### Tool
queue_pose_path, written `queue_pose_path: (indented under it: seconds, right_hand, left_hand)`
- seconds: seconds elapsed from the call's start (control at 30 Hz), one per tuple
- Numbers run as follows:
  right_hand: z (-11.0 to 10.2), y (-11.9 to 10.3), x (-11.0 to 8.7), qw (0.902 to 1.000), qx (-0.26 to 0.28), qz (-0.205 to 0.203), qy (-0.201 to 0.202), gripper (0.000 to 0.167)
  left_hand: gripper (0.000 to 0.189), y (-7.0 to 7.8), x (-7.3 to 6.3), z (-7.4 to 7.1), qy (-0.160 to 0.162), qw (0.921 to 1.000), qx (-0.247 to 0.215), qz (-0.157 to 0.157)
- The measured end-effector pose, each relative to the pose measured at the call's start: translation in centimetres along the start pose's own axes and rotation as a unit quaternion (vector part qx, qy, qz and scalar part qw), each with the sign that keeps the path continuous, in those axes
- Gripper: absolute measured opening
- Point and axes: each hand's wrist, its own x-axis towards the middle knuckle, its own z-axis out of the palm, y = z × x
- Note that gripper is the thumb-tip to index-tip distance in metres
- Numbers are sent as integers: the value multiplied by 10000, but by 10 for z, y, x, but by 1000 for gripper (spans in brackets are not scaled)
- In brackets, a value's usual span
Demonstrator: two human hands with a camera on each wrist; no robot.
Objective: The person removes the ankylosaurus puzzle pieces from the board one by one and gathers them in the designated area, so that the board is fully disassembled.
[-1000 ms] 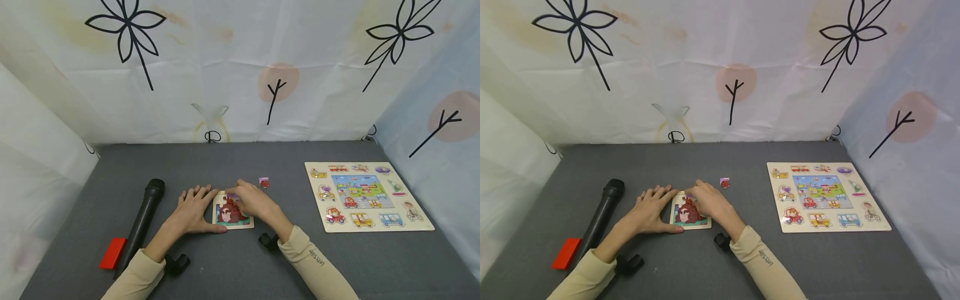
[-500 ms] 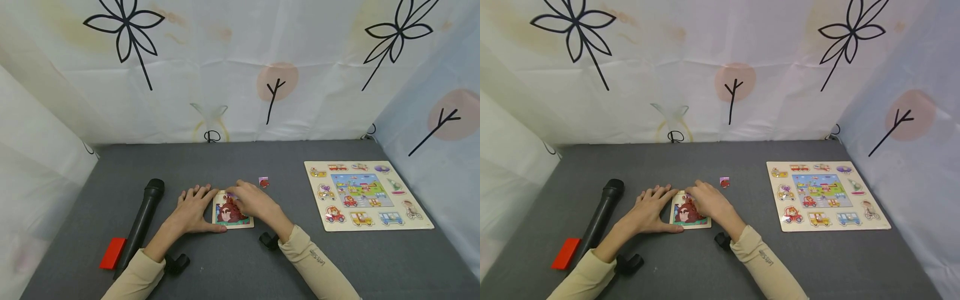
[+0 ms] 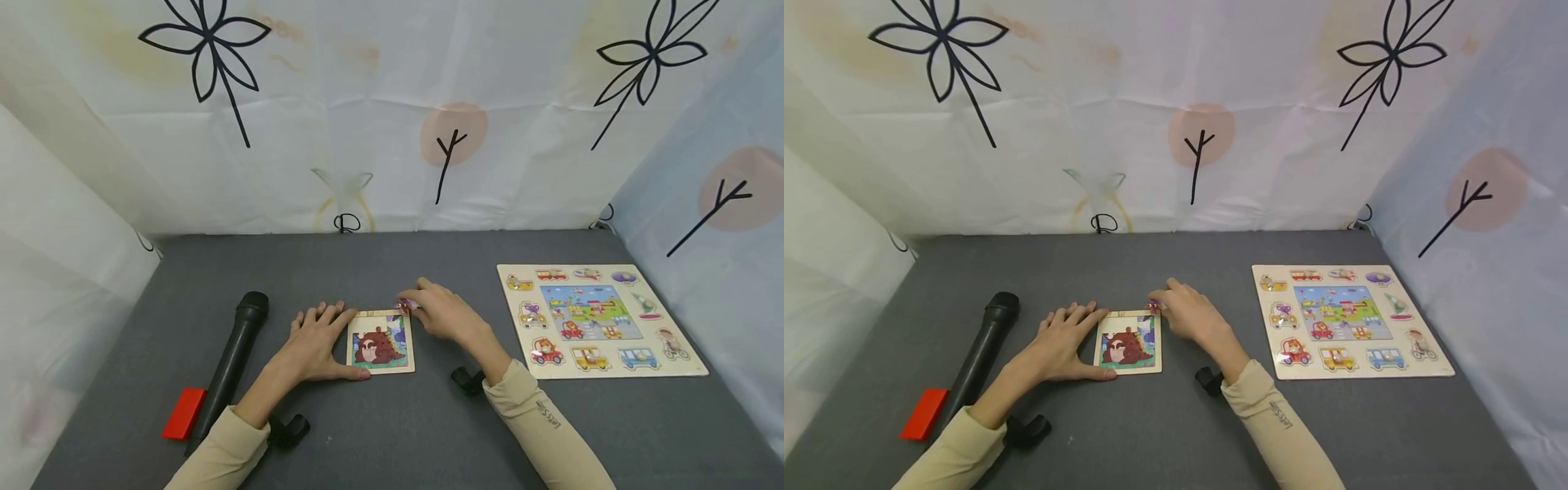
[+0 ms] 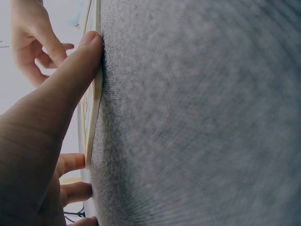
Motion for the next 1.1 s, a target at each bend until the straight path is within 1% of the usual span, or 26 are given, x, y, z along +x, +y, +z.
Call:
queue_pose_path:
  seconds: [0.2,0.4,0.57,0.77,1.1]
  right_hand:
    - [-9,22,-10,9992,-5,393,-22,36]
    - [-18,41,-16,9978,-18,660,-20,37]
    - [-24,53,-21,9972,-89,746,24,36]
    - [-23,63,-21,9962,-215,846,-66,35]
    - [-19,69,-20,9968,-261,742,-171,35]
  left_hand:
    - [114,0,-1,0,-15,10000,-17,19]
    - [113,0,-1,0,37,10000,7,70]
    - [114,0,-1,1,44,10000,28,60]
    - [114,-1,-1,2,-3,10000,-51,17]
    - [114,-1,-1,1,-3,9999,-100,14]
